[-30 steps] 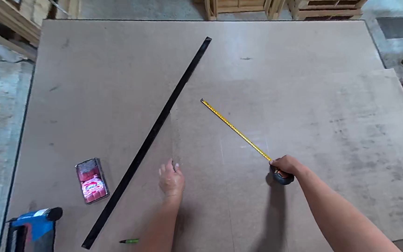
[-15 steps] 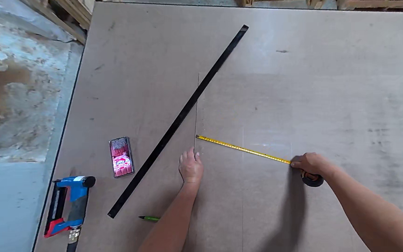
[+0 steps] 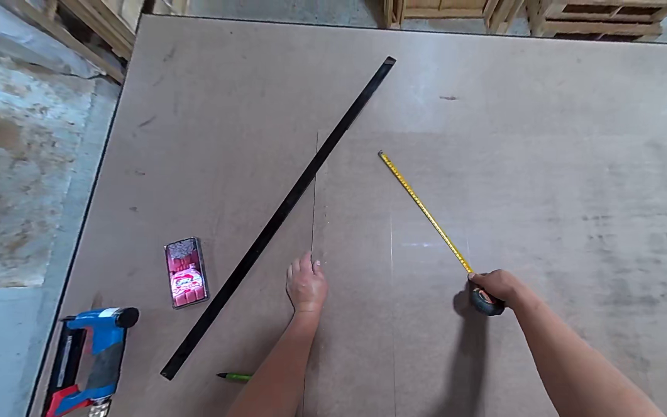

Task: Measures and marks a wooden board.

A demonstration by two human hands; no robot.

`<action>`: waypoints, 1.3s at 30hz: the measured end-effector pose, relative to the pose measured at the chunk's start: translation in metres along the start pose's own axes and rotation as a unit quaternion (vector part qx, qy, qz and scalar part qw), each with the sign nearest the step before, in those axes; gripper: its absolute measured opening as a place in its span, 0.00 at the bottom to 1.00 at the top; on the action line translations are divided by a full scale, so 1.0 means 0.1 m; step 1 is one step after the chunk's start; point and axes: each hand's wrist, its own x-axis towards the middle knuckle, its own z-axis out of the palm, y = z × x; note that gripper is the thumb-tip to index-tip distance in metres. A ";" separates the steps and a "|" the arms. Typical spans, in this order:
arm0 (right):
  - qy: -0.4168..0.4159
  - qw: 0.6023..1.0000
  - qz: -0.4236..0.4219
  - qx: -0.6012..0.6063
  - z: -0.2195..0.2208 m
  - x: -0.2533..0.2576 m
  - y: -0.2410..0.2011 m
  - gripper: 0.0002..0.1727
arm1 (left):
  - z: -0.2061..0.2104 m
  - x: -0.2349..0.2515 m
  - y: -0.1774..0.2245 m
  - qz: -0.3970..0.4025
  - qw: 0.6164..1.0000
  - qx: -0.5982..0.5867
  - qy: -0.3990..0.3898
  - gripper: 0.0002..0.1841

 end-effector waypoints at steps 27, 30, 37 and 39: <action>-0.005 0.996 0.018 0.090 0.13 -0.03 0.05 0.38 | 0.00 -0.01 -0.02 -0.006 1.000 0.000 0.002 0.22; -0.008 0.996 -0.003 0.088 0.11 0.03 0.07 0.36 | -0.02 0.00 -0.02 -0.008 1.000 0.003 -0.009 0.22; 0.002 0.998 -0.050 0.023 0.09 0.06 0.12 0.36 | -0.02 0.00 -0.01 -0.008 1.000 -0.003 -0.014 0.22; -0.008 0.996 -0.076 -0.039 -0.01 0.13 0.10 0.35 | -0.01 0.01 -0.01 -0.010 1.000 -0.001 -0.014 0.22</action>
